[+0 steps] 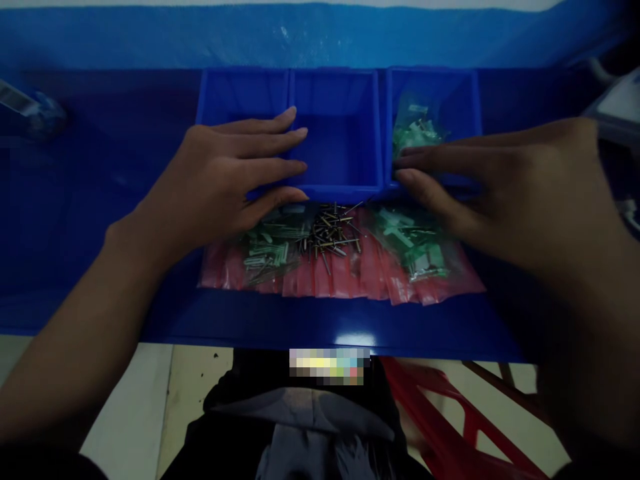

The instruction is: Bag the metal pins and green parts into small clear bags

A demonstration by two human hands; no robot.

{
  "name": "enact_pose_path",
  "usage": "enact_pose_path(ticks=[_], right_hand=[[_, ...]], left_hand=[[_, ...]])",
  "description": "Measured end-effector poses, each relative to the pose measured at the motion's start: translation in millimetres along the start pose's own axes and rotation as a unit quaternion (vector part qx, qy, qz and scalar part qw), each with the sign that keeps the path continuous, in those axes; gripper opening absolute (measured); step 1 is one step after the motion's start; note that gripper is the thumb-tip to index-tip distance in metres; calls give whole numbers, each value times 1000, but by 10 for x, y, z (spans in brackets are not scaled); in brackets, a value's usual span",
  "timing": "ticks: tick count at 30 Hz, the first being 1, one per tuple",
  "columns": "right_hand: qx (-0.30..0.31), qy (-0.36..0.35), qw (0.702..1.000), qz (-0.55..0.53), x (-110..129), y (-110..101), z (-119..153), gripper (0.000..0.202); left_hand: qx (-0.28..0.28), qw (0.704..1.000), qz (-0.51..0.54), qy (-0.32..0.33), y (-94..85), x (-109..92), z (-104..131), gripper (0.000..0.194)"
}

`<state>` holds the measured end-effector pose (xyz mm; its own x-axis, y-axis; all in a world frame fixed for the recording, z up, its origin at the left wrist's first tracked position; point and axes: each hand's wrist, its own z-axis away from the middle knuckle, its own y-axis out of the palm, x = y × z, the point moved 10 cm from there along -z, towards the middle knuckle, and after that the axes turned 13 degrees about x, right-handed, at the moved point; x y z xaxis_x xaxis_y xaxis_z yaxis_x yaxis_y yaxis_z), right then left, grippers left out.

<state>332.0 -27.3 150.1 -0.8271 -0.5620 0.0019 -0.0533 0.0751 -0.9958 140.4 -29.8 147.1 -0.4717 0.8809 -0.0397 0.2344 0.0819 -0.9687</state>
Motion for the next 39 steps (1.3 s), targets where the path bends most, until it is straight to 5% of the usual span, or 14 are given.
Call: enact_pose_path(ticks=[5,14,19,25,32,39], right_hand=[[-10,42,999,12,-207,-72,34,53],[66,-110,990,-49,-75,187,-51,60],[20,-129,990,-51,32,-165,278,42],[76,-224,971,-10,408,-46,614,39],[7,-168,985,-26,330,-236,426,20],[67,-197,978,-3,389,1,332,31]], left_hand=[[1,1000,-1,5,9,11,4,30],[4,1000,4,-8,35,38,2,25],[31,999,14,-21,98,67,-18,26],[24,1000,7,-20,97,76,-13,28],[7,999,17,-30,68,74,-11,26],[-23,999,-26,-21,39,-6,-25,31]])
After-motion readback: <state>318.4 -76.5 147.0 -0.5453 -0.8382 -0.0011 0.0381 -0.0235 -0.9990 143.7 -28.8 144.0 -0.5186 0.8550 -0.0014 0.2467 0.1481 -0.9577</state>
